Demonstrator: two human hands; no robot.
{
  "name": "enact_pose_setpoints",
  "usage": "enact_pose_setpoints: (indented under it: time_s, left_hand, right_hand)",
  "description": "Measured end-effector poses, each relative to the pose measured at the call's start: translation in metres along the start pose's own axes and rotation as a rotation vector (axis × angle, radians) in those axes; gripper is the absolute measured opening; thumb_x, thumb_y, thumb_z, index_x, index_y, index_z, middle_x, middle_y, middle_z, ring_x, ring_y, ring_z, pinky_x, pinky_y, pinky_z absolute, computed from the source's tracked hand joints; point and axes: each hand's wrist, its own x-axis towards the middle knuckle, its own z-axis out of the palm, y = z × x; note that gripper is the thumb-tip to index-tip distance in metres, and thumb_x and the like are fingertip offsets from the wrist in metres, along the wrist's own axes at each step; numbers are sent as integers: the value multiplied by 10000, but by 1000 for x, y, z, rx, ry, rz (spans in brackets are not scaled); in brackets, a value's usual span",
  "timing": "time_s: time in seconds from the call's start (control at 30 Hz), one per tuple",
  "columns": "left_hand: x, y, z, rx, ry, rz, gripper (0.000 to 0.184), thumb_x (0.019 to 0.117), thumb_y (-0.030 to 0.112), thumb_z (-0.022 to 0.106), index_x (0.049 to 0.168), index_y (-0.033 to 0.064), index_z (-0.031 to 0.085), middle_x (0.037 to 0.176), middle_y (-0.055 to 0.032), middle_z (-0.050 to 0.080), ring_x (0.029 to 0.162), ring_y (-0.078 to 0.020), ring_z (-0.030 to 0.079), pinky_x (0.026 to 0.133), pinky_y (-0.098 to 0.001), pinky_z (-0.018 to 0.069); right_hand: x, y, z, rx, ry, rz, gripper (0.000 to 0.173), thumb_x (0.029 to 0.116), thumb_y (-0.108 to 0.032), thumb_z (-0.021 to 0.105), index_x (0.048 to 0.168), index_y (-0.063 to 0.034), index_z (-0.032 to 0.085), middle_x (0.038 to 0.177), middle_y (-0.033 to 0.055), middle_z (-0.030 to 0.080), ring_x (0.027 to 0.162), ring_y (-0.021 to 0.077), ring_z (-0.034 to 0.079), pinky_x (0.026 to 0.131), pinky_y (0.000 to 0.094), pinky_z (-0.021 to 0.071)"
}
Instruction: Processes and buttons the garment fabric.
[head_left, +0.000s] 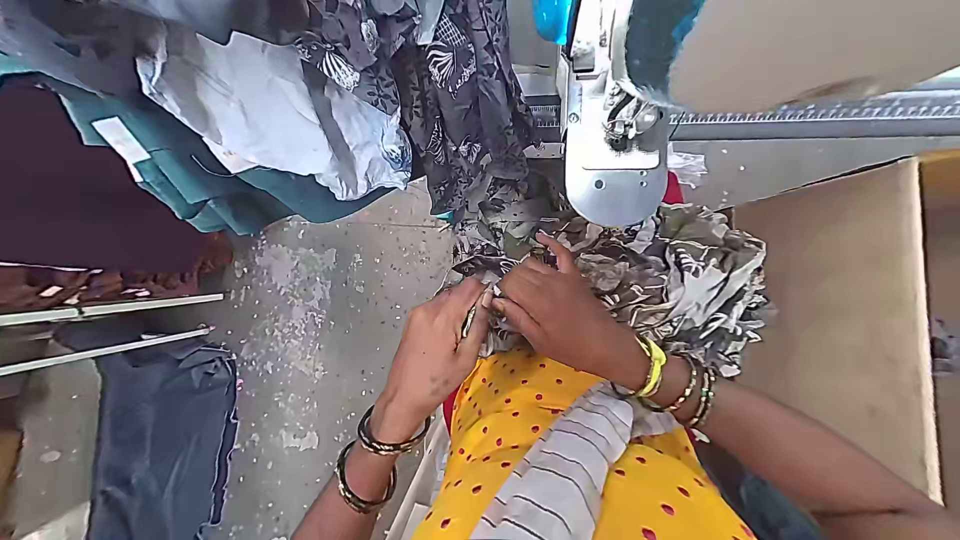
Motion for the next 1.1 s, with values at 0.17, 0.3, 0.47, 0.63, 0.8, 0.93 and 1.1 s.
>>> enact_pose_setpoints:
  time_s: [0.17,0.3,0.47,0.63,0.8,0.93,1.1]
  left_hand:
    - [2,1,-4,-437,-62,-125,276,1040,203,460,823,121,610,640,132,483,575,96,454,535,-95,367]
    - [5,6,2,-798,-116,-309,262,1025,182,433,814,209,587,698,156,521,646,68,514,607,-123,433]
    - [9,26,4,-1467,-98,-761,353,1010,116,350,882,131,678,798,6,720,750,-41,701,703,-217,598]
    - [8,24,0,-1745,-120,-949,310,1026,134,390,939,83,683,861,-81,736,805,-118,732,731,-271,620]
    - [5,17,-1,-1194,-170,-645,319,1040,150,342,980,126,654,837,57,703,778,3,675,718,-179,574]
    - [0,10,6,-610,-99,-286,244,1058,219,401,901,162,579,703,146,491,621,81,482,567,-112,402]
    - [-2,10,9,-713,-149,-418,187,1015,227,485,1061,101,615,835,116,590,734,68,570,651,-121,473]
  right_hand:
    - [-3,1,6,-110,213,-248,283,1018,-149,528,758,-64,601,630,55,544,628,209,589,1028,481,433]
    - [-1,13,13,-232,400,-400,276,997,-144,524,731,-80,563,583,47,496,565,206,531,979,430,467]
    - [4,30,17,-256,470,-561,300,1059,-224,475,790,-117,553,624,36,481,628,205,527,1004,392,436]
    - [13,41,10,-291,451,-691,179,1005,-107,548,831,-126,586,679,28,506,707,182,538,1035,407,382]
    - [17,50,1,-307,358,-706,150,992,-87,572,860,-126,633,716,29,567,746,186,594,1012,439,422]
    - [11,47,2,-250,322,-598,144,993,-66,575,884,-105,661,734,40,635,728,193,622,982,456,453]
    - [2,45,16,-280,370,-544,155,989,-66,574,869,-102,666,716,45,630,690,200,609,960,449,456]
